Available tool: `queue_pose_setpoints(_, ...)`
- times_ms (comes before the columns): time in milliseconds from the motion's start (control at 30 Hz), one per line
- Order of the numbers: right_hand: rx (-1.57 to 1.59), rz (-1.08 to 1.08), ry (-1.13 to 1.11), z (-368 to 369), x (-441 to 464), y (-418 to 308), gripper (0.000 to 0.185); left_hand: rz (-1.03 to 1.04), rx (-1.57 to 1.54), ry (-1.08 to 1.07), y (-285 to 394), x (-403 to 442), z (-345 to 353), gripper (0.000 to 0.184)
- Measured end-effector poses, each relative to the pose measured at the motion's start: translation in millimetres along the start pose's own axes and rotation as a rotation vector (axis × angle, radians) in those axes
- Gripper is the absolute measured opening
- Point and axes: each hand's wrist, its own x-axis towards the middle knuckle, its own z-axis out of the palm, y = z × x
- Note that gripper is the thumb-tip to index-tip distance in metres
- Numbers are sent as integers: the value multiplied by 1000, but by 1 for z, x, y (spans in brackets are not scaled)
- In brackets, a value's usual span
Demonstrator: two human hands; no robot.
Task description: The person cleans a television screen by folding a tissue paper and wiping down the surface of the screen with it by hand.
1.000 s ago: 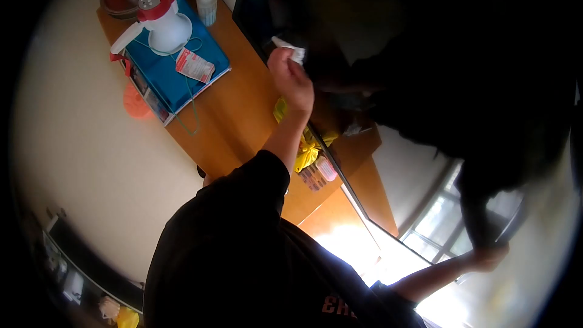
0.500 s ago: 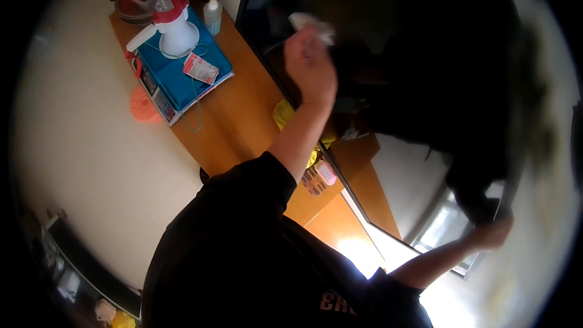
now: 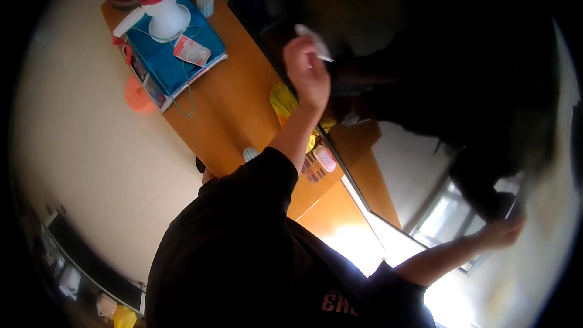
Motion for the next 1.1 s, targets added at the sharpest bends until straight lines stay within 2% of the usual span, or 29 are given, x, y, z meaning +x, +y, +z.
queue_pose_setpoints(33, -3, 5, 5, 0, 1, -5, 44, -50, -6, 76, -27, -17, 0, 18)
queue_pose_setpoints(100, -4, -34, 14, -3, 0, 0, 42, -28, 262, 55, -72, -46, -13, 19)
queue_pose_setpoints(167, 7, -118, 36, -6, 2, 18, 36, -177, 455, 8, -97, -69, -24, 20)
queue_pose_setpoints(200, -141, -304, 49, -6, 9, 32, 32, -249, 553, -19, -101, -75, -25, 20)
queue_pose_setpoints(267, -431, -668, 77, -6, 22, 59, 24, -960, -52, 303, -99, -72, -15, 22)
queue_pose_setpoints(300, -446, -630, 58, -8, 18, 56, 21, -1288, -387, 457, -94, -67, -10, 24)
queue_pose_setpoints(333, -460, -589, 41, -6, 12, 43, 18, -1317, -301, 295, -74, -57, -12, 31)
queue_pose_setpoints(400, -407, -504, 18, 0, 7, 35, 22, -1290, -267, 250, 0, -20, -7, 31)
queue_pose_setpoints(467, -242, -368, -3, 2, -1, 27, 32, -1106, -219, 188, 29, -15, 9, 30)
queue_pose_setpoints(500, -198, -308, -31, 1, -4, 21, 36, -870, -100, 120, 40, -18, 17, 27)
queue_pose_setpoints(567, -128, -215, -58, 1, -8, 10, 39, -543, -132, 28, 94, -3, 27, 24)
queue_pose_setpoints(667, -77, -210, -60, -3, -8, -13, 38, -108, -187, -96, 170, 14, 36, 24)
queue_pose_setpoints(767, -17, -231, -40, -8, -7, -28, 35, 89, -323, -214, 210, 11, 43, 25)
queue_pose_setpoints(867, 17, -231, -25, -11, -7, -36, 33, 354, -222, -282, 180, 12, 34, 31)
queue_pose_setpoints(967, -19, -221, -52, -11, -9, -32, 32, 285, -120, -306, 128, 4, 16, 25)
queue_pose_setpoints(1033, -20, -210, -51, -10, -9, -31, 32, 215, -4, -171, 85, -4, 6, 23)
queue_pose_setpoints(1100, 3, -200, -42, -10, -10, -31, 32, 81, 147, -137, 26, -19, -8, 20)
